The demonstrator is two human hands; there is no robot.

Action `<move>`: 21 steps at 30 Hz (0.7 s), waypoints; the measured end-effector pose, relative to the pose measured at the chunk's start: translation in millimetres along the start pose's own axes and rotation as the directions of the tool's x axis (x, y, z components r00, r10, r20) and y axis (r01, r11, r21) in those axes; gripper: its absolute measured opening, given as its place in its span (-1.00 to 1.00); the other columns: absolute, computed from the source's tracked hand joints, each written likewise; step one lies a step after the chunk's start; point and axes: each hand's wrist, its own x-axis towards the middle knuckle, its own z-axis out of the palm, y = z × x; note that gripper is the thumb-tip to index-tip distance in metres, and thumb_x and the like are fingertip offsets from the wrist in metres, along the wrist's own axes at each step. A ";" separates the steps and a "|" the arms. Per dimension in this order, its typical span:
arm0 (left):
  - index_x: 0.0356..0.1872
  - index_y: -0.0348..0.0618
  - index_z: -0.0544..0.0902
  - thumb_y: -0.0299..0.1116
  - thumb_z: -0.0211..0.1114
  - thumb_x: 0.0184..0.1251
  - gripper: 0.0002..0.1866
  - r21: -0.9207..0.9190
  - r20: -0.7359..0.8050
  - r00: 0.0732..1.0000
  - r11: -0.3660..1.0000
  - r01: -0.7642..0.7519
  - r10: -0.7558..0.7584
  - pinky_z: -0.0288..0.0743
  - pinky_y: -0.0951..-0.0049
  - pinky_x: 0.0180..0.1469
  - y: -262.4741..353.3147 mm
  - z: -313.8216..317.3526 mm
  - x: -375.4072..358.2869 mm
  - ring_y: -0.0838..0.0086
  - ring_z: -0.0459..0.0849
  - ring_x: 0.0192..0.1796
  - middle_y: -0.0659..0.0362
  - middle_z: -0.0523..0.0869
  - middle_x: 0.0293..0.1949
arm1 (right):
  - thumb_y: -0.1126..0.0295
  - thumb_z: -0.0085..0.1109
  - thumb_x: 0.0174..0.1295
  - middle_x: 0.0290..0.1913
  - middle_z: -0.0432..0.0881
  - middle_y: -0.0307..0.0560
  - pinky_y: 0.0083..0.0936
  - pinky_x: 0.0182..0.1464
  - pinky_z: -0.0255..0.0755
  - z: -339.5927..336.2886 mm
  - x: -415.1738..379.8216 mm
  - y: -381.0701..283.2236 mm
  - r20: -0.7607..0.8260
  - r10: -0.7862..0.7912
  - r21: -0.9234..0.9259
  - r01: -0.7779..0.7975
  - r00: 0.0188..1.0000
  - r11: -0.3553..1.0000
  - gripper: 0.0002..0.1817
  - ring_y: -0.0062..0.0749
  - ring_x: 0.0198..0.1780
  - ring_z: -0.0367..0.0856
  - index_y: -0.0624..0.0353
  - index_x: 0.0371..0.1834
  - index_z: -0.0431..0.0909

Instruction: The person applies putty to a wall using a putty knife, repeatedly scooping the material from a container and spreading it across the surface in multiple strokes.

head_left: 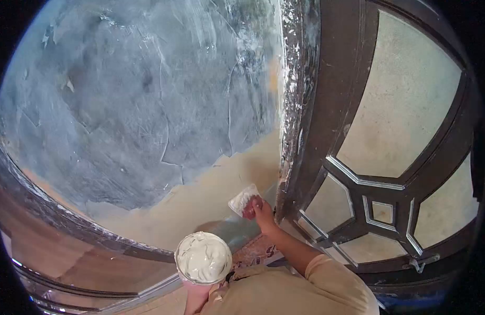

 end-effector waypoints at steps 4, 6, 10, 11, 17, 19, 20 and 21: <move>0.39 -0.18 0.22 -0.32 0.33 0.26 -0.29 -0.005 0.007 0.998 0.998 0.057 -0.057 0.34 0.08 0.36 9.4 5.8 10.4 0.17 0.40 0.35 0.01 0.38 0.35 | 0.11 0.05 0.44 -0.43 0.53 -0.29 -0.59 -0.25 0.36 -7.8 12.4 -39.8 -0.112 0.015 0.129 0.000 0.994 0.992 -0.67 -0.60 -0.37 0.45 0.20 -0.19 0.51; 0.42 -0.16 0.16 -0.31 0.33 0.25 -0.25 -0.008 0.008 0.994 0.994 0.106 -0.106 0.30 0.08 0.39 17.1 10.8 12.2 0.18 0.37 0.37 0.01 0.35 0.37 | 0.10 0.05 0.43 -0.40 0.55 -0.27 -0.57 -0.22 0.38 -3.4 36.5 -92.5 -0.140 -0.145 0.120 0.162 0.979 0.979 -0.65 -0.59 -0.34 0.48 0.23 -0.16 0.51; 0.44 -0.12 0.17 -0.12 0.23 0.33 -0.28 -0.361 -0.013 0.973 0.908 0.210 -0.230 0.25 0.03 0.41 21.4 20.8 15.8 0.16 0.34 0.40 0.04 0.33 0.39 | 0.09 0.03 0.44 -0.26 0.60 -0.19 -0.54 -0.15 0.40 -3.7 71.4 -134.2 0.015 -0.295 0.043 0.294 0.955 0.955 -0.61 -0.56 -0.21 0.52 0.26 -0.06 0.52; 0.43 -0.13 0.18 -0.13 0.24 0.33 -0.28 -0.377 -0.022 0.970 0.901 0.215 -0.241 0.26 0.04 0.41 21.1 21.3 16.9 0.16 0.34 0.39 0.04 0.33 0.39 | 0.09 0.03 0.44 -0.26 0.60 -0.19 -0.54 -0.15 0.40 -4.6 75.5 -118.1 0.013 -0.295 0.045 0.294 0.955 0.955 -0.61 -0.56 -0.21 0.52 0.26 -0.06 0.52; 0.41 -0.15 0.21 -0.18 0.27 0.30 -0.29 -0.483 -0.083 0.949 0.845 0.229 -0.305 0.33 0.07 0.36 15.9 25.9 21.4 0.18 0.38 0.36 0.03 0.36 0.36 | 0.07 0.05 0.43 -0.33 0.56 -0.27 -0.55 -0.23 0.39 -42.4 44.9 2.6 -0.098 -0.065 -0.063 0.059 0.993 0.996 -0.63 -0.62 -0.32 0.48 0.22 -0.13 0.51; 0.40 -0.16 0.22 -0.19 0.29 0.29 -0.30 -0.518 -0.101 0.940 0.824 0.231 -0.327 0.35 0.08 0.35 14.3 28.0 23.3 0.19 0.40 0.35 0.02 0.37 0.36 | 0.12 0.05 0.43 -0.16 0.64 -0.12 -0.49 0.01 0.40 -53.3 32.8 -8.8 -0.062 0.137 -0.002 -0.137 0.989 0.991 -0.60 -0.44 -0.08 0.58 0.28 0.03 0.52; 0.40 -0.17 0.23 -0.20 0.29 0.29 -0.30 -0.534 -0.109 0.934 0.812 0.234 -0.341 0.36 0.08 0.34 13.9 28.7 23.1 0.19 0.40 0.35 0.02 0.37 0.35 | 0.12 0.05 0.43 -0.16 0.64 -0.12 -0.49 0.01 0.40 -52.2 35.8 -23.9 -0.062 0.139 -0.002 -0.140 0.988 0.990 -0.60 -0.44 -0.08 0.58 0.28 0.03 0.52; 0.39 -0.17 0.23 -0.21 0.30 0.28 -0.30 -0.549 -0.117 0.926 0.800 0.240 -0.358 0.37 0.09 0.33 13.6 29.6 22.2 0.20 0.41 0.34 0.02 0.38 0.35 | 0.10 0.07 0.42 -0.19 0.63 -0.16 -0.52 -0.02 0.40 -48.7 49.0 -47.8 -0.059 0.064 0.090 -0.059 0.996 0.994 -0.60 -0.48 -0.11 0.56 0.27 0.01 0.53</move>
